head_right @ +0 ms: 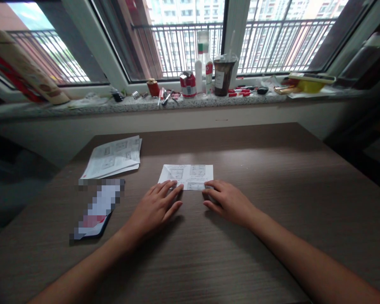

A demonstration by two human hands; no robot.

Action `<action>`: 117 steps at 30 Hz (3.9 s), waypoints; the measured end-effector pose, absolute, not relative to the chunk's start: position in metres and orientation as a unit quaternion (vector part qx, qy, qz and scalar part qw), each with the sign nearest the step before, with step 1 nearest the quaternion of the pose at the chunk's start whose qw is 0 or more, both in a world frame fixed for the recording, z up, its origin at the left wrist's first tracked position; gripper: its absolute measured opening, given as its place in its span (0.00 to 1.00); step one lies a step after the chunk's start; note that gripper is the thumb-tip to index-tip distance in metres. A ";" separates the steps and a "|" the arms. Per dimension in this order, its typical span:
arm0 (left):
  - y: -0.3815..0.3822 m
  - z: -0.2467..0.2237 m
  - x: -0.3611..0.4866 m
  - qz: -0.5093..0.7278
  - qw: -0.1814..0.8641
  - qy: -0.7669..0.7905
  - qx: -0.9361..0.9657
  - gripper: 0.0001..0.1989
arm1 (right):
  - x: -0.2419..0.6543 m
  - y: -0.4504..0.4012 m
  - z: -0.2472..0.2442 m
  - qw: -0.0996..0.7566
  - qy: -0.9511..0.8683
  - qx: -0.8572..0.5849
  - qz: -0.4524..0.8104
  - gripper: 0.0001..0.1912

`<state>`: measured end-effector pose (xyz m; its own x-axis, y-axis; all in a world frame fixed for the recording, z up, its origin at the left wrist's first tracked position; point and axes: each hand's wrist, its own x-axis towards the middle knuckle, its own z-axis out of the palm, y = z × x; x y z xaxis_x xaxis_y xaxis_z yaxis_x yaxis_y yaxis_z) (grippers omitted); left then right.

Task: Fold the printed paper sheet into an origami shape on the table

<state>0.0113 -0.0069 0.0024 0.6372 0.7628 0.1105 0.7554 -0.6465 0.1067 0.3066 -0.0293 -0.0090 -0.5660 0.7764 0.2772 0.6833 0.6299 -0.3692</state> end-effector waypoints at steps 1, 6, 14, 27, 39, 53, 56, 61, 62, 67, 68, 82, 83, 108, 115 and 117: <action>-0.007 0.001 0.011 0.077 0.028 0.420 0.904 0.27 | 0.307 -0.029 -0.009 0.213 -0.877 -0.414 0.114 0.15; -0.006 -0.004 0.006 0.088 0.048 0.417 0.903 0.26 | 0.311 -0.024 -0.012 0.227 -0.876 -0.413 0.106 0.18; -0.001 -0.003 0.005 0.128 0.074 0.410 0.900 0.21 | 0.312 -0.024 -0.018 0.205 -0.887 -0.400 0.104 0.19; -0.003 -0.005 0.006 0.153 0.115 0.331 0.924 0.20 | 0.302 -0.031 -0.013 0.202 -0.888 -0.394 0.126 0.24; 0.001 -0.007 0.008 0.182 0.097 0.323 0.924 0.17 | 0.297 -0.030 -0.008 0.236 -0.896 -0.351 0.136 0.11; 0.003 -0.011 0.011 0.201 0.069 0.335 0.918 0.07 | 0.301 -0.028 -0.005 0.253 -0.879 -0.347 0.206 0.10; 0.004 -0.010 0.010 0.203 0.080 0.325 0.920 0.07 | 0.303 -0.026 -0.009 0.266 -0.875 -0.351 0.202 0.09; 0.001 -0.009 0.007 0.199 0.120 0.275 0.933 0.10 | 0.308 -0.024 -0.011 0.271 -0.850 -0.398 0.214 0.09; 0.000 -0.009 0.007 0.198 0.125 0.266 0.935 0.11 | 0.309 -0.024 -0.010 0.268 -0.843 -0.413 0.216 0.09; -0.008 -0.004 0.007 0.171 0.153 0.226 0.947 0.15 | 0.311 -0.022 -0.009 0.260 -0.827 -0.457 0.200 0.11; -0.009 -0.003 0.007 0.167 0.158 0.221 0.948 0.15 | 0.310 -0.022 -0.008 0.261 -0.825 -0.461 0.195 0.11; -0.023 -0.001 0.013 0.142 0.132 0.211 0.958 0.18 | 0.291 -0.006 -0.012 0.258 -0.810 -0.510 0.128 0.06; -0.023 -0.001 0.013 0.140 0.130 0.211 0.959 0.18 | 0.289 -0.005 -0.012 0.256 -0.810 -0.513 0.124 0.06; -0.022 0.001 0.015 0.125 0.138 0.214 0.959 0.22 | 0.270 0.006 -0.031 0.242 -0.781 -0.575 0.027 0.05; -0.022 -0.001 0.014 0.125 0.137 0.216 0.959 0.22 | 0.267 0.005 -0.027 0.222 -0.780 -0.585 0.015 0.05; -0.022 -0.001 0.014 0.125 0.138 0.217 0.958 0.22 | 0.266 0.005 -0.027 0.219 -0.780 -0.587 0.009 0.05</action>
